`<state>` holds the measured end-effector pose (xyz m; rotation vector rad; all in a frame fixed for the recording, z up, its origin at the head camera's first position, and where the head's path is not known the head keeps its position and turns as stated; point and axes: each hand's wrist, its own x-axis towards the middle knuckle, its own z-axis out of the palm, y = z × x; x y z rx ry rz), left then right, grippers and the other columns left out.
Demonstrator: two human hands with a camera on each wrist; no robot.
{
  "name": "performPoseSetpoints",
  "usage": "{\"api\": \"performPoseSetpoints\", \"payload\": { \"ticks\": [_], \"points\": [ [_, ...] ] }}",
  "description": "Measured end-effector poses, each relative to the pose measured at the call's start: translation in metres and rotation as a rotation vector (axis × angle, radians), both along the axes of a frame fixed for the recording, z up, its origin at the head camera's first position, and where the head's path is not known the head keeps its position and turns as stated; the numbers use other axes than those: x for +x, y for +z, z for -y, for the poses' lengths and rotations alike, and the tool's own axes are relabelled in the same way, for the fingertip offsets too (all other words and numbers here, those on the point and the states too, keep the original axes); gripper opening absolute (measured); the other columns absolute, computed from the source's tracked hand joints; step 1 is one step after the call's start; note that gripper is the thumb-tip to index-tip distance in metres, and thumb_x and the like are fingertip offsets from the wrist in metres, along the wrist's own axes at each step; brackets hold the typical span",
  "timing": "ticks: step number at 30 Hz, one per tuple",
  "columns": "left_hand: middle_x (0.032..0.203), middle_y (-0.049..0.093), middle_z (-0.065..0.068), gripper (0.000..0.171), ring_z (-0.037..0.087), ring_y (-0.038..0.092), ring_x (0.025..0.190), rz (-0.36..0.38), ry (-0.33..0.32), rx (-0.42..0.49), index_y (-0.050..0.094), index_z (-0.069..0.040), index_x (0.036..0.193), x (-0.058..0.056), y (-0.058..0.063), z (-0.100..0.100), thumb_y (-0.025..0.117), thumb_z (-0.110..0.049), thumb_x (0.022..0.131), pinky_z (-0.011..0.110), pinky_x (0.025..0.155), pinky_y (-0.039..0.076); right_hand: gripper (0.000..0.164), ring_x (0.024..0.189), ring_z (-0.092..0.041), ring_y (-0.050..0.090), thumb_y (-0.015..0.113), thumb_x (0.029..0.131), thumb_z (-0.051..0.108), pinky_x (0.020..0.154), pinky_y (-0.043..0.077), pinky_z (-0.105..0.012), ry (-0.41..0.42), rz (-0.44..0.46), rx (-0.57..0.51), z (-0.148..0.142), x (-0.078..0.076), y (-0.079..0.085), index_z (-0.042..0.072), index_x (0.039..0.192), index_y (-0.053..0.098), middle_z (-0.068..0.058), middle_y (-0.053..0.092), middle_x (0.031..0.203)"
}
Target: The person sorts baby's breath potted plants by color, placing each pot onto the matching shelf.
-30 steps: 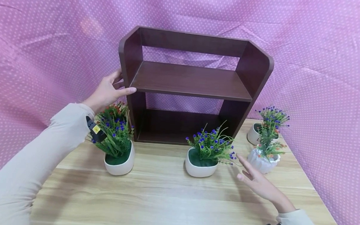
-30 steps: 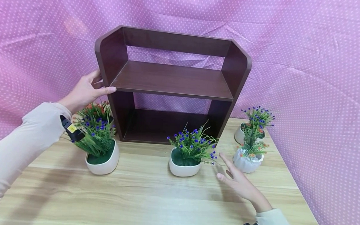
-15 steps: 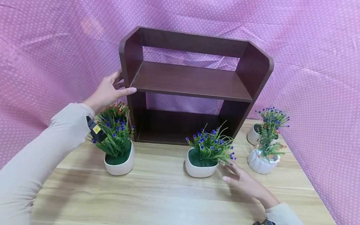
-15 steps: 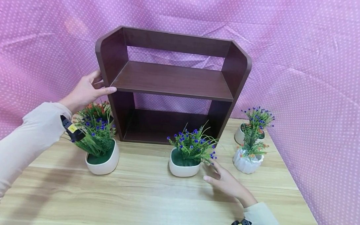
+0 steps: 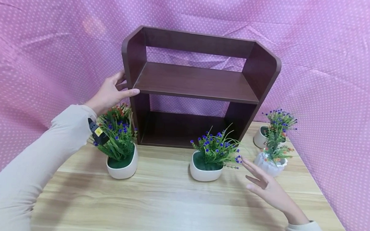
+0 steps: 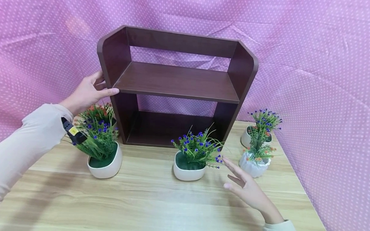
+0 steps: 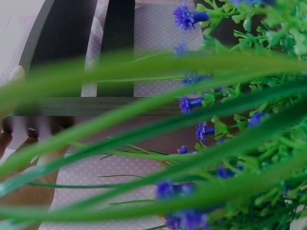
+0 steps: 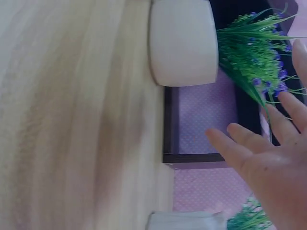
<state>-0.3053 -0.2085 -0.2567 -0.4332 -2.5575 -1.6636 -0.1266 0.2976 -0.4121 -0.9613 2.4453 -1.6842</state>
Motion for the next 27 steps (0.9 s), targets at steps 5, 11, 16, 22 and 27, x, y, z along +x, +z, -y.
{"api": "performPoseSetpoints", "payload": {
  "ticks": [5,11,16,22,27],
  "points": [
    [0.158,0.025,0.006,0.091,0.030,0.030,0.141,0.000,0.003,-0.008,0.015,-0.023,0.155,0.000,-0.001,0.001,0.073,-0.031,0.085,0.046,0.113,0.032,0.066,0.142,-0.008,0.026,0.056,0.084,-0.019,0.108,0.035,-0.022,0.103,-0.030,0.014,0.001,0.005,0.005,-0.007,0.144,0.033,-0.016,0.026,0.156],
    [0.157,0.027,0.007,0.091,0.030,0.031,0.141,-0.013,0.000,0.002,0.016,-0.023,0.155,0.000,0.000,0.001,0.074,-0.030,0.085,0.046,0.113,0.033,0.058,0.140,-0.007,0.031,0.054,0.085,-0.019,0.109,0.034,-0.020,0.117,-0.009,0.010,-0.002,0.005,0.001,-0.009,0.140,0.039,-0.019,0.033,0.152],
    [0.157,0.026,0.006,0.090,0.030,0.030,0.141,-0.004,0.001,-0.003,0.016,-0.024,0.155,0.000,0.001,0.001,0.073,-0.031,0.085,0.045,0.112,0.033,0.055,0.138,-0.006,0.034,0.050,0.088,-0.018,0.108,0.035,-0.021,0.096,0.031,-0.018,-0.009,0.003,-0.006,-0.008,0.141,0.038,-0.018,0.031,0.153],
    [0.157,0.027,0.007,0.090,0.029,0.031,0.141,-0.003,0.004,-0.002,0.017,-0.024,0.155,0.000,0.001,0.001,0.073,-0.031,0.085,0.045,0.112,0.034,0.054,0.135,-0.005,0.037,0.055,0.093,-0.003,0.105,0.038,-0.021,-0.002,0.138,0.095,-0.010,-0.006,-0.018,0.000,0.145,0.038,-0.024,0.030,0.151],
    [0.157,0.028,0.007,0.089,0.029,0.031,0.140,-0.006,0.004,0.007,0.017,-0.022,0.155,0.000,0.001,0.000,0.073,-0.028,0.086,0.045,0.112,0.033,0.060,0.134,-0.039,0.035,0.058,0.094,0.004,0.104,0.042,-0.034,0.005,0.279,0.092,0.003,-0.024,-0.029,0.000,0.148,0.031,-0.025,0.025,0.153]
  ]
}}
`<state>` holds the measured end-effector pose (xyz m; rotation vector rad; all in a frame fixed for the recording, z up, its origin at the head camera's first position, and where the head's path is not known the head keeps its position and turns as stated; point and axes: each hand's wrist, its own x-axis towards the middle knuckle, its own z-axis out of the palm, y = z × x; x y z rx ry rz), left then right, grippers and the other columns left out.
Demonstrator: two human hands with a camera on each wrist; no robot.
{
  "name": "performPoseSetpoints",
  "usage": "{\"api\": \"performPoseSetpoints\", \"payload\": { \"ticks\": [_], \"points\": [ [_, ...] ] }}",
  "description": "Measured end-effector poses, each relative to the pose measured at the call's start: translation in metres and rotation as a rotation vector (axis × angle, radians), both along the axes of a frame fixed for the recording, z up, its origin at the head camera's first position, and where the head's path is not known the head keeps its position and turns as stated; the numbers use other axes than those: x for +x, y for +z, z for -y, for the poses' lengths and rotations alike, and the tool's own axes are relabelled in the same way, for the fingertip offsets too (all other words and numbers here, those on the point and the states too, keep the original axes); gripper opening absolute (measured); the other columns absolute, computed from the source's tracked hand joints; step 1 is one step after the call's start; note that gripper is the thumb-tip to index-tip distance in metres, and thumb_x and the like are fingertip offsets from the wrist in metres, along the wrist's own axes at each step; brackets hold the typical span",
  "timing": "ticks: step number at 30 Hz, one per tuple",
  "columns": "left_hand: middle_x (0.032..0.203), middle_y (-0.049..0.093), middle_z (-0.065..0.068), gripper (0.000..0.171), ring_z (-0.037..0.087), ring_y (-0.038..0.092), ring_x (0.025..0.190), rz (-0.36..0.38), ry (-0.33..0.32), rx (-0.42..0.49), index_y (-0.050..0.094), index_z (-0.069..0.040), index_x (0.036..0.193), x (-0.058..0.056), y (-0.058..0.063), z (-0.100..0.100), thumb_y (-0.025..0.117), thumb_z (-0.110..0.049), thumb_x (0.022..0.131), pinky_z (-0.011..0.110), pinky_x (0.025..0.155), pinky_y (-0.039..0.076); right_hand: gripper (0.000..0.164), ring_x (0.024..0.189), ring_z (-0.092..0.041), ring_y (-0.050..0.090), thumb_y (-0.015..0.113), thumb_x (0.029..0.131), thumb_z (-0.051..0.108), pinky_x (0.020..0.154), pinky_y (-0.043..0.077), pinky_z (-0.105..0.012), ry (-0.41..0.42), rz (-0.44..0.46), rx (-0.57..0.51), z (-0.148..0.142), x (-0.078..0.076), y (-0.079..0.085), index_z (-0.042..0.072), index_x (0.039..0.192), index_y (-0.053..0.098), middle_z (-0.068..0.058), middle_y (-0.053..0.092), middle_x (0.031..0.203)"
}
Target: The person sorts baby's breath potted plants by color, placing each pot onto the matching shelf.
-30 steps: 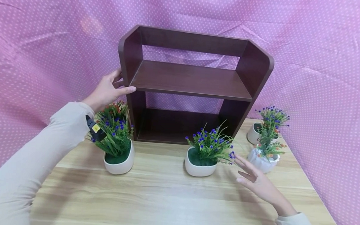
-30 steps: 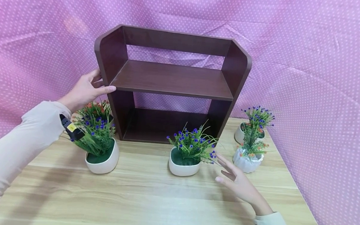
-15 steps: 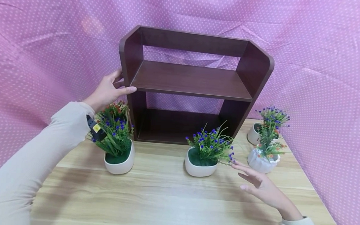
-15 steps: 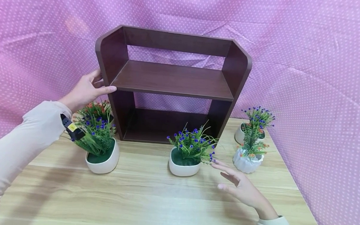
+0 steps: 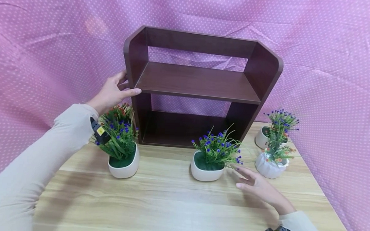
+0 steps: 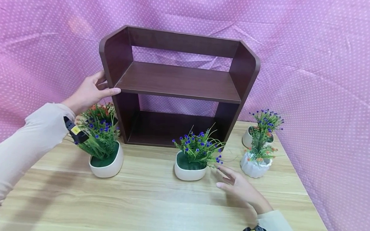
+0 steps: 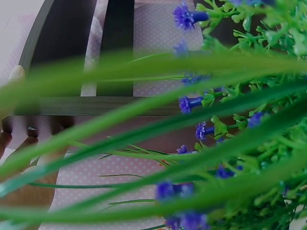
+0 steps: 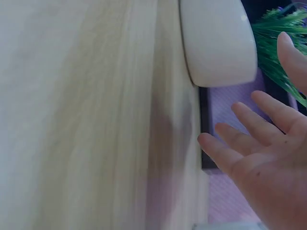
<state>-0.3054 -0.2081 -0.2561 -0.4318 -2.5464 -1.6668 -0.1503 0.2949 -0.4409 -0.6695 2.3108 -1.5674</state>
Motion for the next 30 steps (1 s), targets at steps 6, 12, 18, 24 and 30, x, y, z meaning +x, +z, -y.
{"api": "performPoseSetpoints", "payload": {
  "ticks": [6,12,18,24,30],
  "points": [
    [0.157,0.027,0.008,0.089,0.030,0.031,0.140,0.003,-0.003,0.011,0.017,-0.021,0.155,-0.002,-0.001,-0.003,0.074,-0.024,0.086,0.045,0.112,0.033,0.069,0.133,-0.049,0.033,0.065,0.091,0.013,0.103,0.040,-0.046,-0.033,0.045,0.058,0.016,-0.020,-0.005,-0.012,0.144,0.027,-0.031,0.030,0.148],
    [0.157,0.026,0.007,0.089,0.030,0.031,0.140,0.003,0.004,0.010,0.016,-0.022,0.155,-0.002,0.000,-0.002,0.073,-0.025,0.086,0.045,0.112,0.033,0.075,0.131,-0.045,0.039,0.069,0.088,0.018,0.105,0.038,-0.049,-0.090,0.064,0.096,0.027,-0.033,-0.011,-0.015,0.141,0.029,-0.034,0.035,0.143],
    [0.157,0.026,0.008,0.088,0.031,0.031,0.140,0.003,0.002,0.009,0.017,-0.021,0.155,-0.001,0.000,-0.001,0.073,-0.024,0.086,0.045,0.112,0.034,0.077,0.131,-0.041,0.042,0.072,0.086,0.019,0.108,0.035,-0.047,-0.110,0.070,0.062,0.034,-0.041,-0.016,-0.007,0.145,0.029,-0.029,0.039,0.144],
    [0.157,0.026,0.007,0.089,0.031,0.030,0.141,0.010,-0.003,0.004,0.016,-0.022,0.155,-0.001,0.000,-0.002,0.073,-0.025,0.086,0.046,0.112,0.033,0.078,0.132,-0.044,0.039,0.073,0.085,0.019,0.109,0.032,-0.050,-0.131,0.079,0.033,0.038,-0.041,-0.017,-0.005,0.146,0.029,-0.031,0.036,0.145],
    [0.157,0.025,0.007,0.090,0.030,0.030,0.141,0.013,0.002,0.004,0.015,-0.022,0.155,-0.002,0.000,0.000,0.073,-0.026,0.086,0.046,0.112,0.033,0.080,0.132,-0.043,0.039,0.073,0.084,0.019,0.110,0.031,-0.050,-0.148,0.134,0.012,0.044,-0.041,-0.017,-0.007,0.145,0.029,-0.030,0.036,0.145]
  ]
}}
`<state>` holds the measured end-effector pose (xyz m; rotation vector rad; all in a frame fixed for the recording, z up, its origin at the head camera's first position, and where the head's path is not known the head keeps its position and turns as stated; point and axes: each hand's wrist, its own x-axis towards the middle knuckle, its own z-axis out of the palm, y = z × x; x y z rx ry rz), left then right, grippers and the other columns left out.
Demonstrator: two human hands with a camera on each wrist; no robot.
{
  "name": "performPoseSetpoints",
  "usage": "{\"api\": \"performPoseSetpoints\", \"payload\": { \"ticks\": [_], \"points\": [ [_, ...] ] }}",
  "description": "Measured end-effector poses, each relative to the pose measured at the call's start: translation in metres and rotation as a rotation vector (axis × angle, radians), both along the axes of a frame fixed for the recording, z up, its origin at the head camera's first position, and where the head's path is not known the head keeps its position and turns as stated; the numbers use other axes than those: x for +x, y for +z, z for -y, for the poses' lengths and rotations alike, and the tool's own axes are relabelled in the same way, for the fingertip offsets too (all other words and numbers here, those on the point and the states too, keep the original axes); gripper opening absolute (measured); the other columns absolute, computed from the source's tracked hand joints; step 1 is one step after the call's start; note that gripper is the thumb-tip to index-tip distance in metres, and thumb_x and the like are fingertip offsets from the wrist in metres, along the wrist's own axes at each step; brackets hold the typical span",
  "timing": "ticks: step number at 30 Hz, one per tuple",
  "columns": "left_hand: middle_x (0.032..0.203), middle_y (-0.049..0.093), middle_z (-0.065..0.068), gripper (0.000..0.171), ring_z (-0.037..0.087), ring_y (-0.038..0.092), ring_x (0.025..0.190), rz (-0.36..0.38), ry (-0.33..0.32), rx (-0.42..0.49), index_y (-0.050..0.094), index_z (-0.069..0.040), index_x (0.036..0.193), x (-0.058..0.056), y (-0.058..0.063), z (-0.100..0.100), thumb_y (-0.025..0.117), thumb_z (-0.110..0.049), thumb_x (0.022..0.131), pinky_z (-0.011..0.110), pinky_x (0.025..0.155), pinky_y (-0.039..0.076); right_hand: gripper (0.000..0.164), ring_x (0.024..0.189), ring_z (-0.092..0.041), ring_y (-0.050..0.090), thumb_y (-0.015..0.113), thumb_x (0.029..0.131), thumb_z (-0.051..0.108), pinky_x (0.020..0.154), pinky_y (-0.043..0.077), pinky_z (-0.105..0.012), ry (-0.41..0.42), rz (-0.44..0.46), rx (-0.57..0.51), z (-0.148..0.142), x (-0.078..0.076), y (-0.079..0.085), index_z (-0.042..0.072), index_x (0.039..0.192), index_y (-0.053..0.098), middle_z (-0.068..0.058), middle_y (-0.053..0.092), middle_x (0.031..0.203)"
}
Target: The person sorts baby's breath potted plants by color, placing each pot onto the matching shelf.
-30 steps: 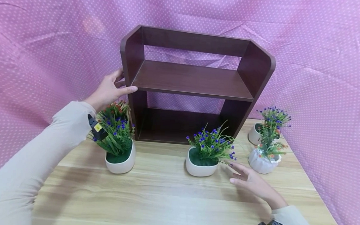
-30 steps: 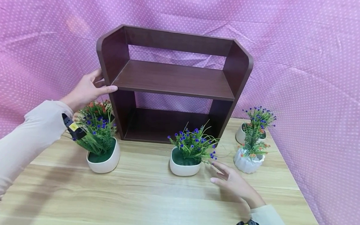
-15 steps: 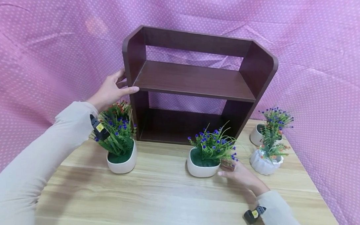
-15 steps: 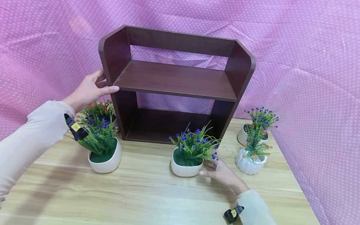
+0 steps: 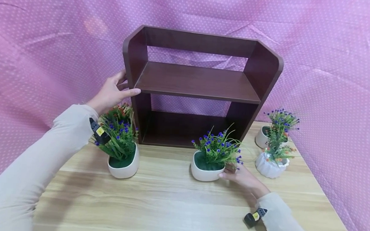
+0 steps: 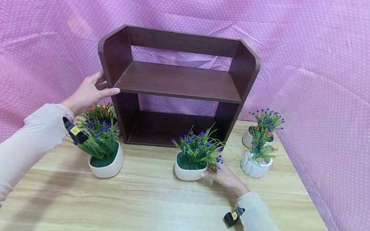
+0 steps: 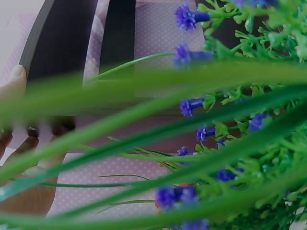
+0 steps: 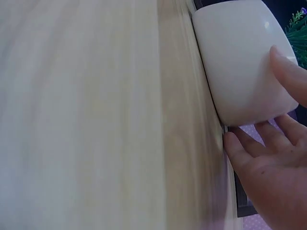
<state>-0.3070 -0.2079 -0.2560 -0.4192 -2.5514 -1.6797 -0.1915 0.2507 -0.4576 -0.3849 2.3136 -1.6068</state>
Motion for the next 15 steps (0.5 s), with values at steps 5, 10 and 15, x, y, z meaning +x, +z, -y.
{"api": "performPoseSetpoints", "payload": {
  "ticks": [5,10,15],
  "points": [
    [0.157,0.026,0.009,0.091,0.030,0.031,0.141,-0.003,0.008,-0.009,0.015,-0.021,0.155,0.0008,-0.0002,0.0005,0.073,-0.027,0.086,0.046,0.112,0.033,0.079,0.131,-0.044,0.040,0.074,0.084,0.020,0.109,0.033,-0.050,0.014,-0.008,0.007,0.0038,-0.0020,0.0005,-0.010,0.143,0.031,-0.031,0.037,0.143],
    [0.157,0.027,0.009,0.090,0.031,0.030,0.141,-0.008,0.004,-0.009,0.016,-0.021,0.155,0.0008,-0.0006,0.0005,0.073,-0.027,0.086,0.046,0.113,0.032,0.074,0.127,-0.038,0.048,0.076,0.081,0.022,0.109,0.035,-0.050,0.013,-0.039,0.032,0.0045,-0.0031,-0.0003,-0.002,0.141,0.040,-0.024,0.049,0.138],
    [0.157,0.027,0.009,0.090,0.031,0.031,0.140,-0.011,0.009,-0.024,0.016,-0.021,0.155,-0.0003,0.0000,0.0001,0.073,-0.029,0.086,0.046,0.113,0.033,0.068,0.123,-0.033,0.051,0.077,0.079,0.021,0.107,0.036,-0.052,0.040,-0.083,0.024,0.0067,-0.0026,0.0025,0.004,0.137,0.045,-0.016,0.056,0.132]
  ]
}}
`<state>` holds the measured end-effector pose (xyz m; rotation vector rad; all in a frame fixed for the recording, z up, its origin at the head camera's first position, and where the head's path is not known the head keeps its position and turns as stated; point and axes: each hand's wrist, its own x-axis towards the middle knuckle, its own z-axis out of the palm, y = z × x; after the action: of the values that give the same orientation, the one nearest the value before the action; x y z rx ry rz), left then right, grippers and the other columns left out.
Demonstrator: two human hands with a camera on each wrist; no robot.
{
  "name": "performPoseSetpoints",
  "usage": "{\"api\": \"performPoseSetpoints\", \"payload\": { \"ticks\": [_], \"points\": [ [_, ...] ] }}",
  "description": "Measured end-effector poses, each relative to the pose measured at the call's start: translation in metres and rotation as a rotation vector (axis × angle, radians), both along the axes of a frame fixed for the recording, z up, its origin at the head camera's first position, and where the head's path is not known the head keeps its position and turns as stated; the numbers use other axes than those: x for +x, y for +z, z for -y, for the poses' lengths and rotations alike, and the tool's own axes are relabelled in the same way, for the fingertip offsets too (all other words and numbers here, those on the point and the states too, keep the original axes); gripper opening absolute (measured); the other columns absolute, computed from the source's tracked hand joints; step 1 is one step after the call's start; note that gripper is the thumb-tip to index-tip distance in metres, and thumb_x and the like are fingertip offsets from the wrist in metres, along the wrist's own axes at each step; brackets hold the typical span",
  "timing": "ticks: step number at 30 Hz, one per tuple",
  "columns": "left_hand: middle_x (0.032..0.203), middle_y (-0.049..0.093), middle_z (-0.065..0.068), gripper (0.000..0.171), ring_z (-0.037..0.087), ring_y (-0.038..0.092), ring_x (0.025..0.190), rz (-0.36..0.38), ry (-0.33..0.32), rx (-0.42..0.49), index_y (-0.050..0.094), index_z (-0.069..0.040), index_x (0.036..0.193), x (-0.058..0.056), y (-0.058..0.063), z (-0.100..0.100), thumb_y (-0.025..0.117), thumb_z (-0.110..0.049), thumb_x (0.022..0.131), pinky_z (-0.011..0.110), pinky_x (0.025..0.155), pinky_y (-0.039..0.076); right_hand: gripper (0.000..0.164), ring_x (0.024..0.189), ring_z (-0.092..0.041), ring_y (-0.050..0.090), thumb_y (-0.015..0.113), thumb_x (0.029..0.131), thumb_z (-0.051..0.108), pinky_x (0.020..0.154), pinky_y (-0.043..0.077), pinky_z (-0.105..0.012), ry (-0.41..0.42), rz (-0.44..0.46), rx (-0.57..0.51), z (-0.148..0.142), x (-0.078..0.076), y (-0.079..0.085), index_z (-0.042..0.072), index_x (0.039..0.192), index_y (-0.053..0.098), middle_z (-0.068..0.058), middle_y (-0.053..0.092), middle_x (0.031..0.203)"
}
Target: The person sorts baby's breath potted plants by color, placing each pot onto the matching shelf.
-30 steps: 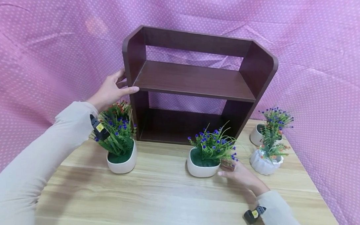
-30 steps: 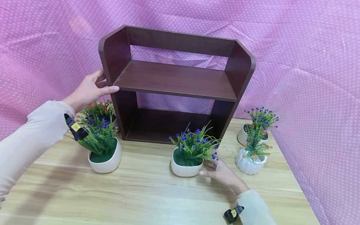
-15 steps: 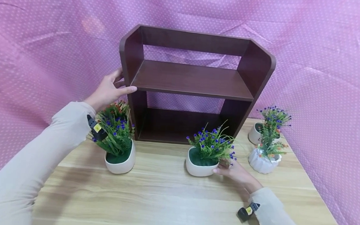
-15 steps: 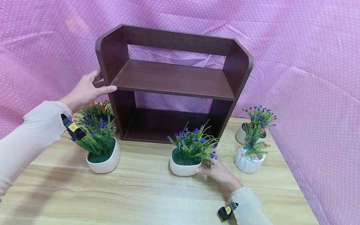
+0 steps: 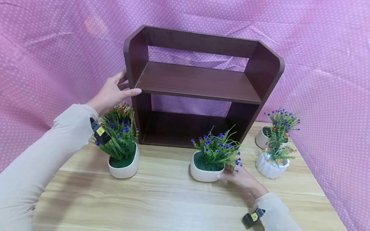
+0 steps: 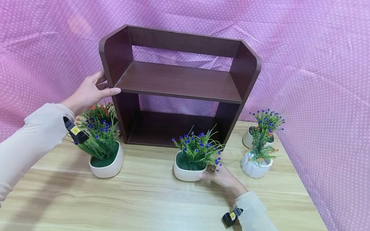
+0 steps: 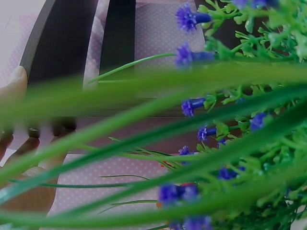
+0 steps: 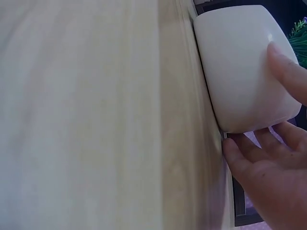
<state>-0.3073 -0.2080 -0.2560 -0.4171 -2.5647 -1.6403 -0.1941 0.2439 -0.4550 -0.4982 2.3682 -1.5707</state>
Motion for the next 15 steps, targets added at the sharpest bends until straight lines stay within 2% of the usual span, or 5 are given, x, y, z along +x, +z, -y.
{"api": "performPoseSetpoints", "payload": {
  "ticks": [6,15],
  "points": [
    [0.156,0.027,0.010,0.090,0.031,0.031,0.140,0.007,-0.002,0.015,0.015,-0.020,0.155,-0.0025,-0.0001,-0.0004,0.073,-0.024,0.086,0.046,0.112,0.033,0.073,0.124,-0.032,0.049,0.081,0.075,0.021,0.110,0.030,-0.055,-0.030,-0.015,0.003,0.0030,0.0012,0.0018,0.008,0.138,0.045,-0.013,0.056,0.132],
    [0.156,0.028,0.010,0.089,0.031,0.032,0.140,-0.004,-0.007,0.021,0.017,-0.021,0.155,-0.0016,-0.0004,-0.0002,0.073,-0.023,0.086,0.047,0.112,0.033,0.079,0.124,-0.032,0.049,0.082,0.074,0.022,0.109,0.033,-0.054,-0.091,-0.021,0.016,0.0071,0.0060,0.0039,0.011,0.142,0.043,-0.013,0.054,0.136]
  ]
}}
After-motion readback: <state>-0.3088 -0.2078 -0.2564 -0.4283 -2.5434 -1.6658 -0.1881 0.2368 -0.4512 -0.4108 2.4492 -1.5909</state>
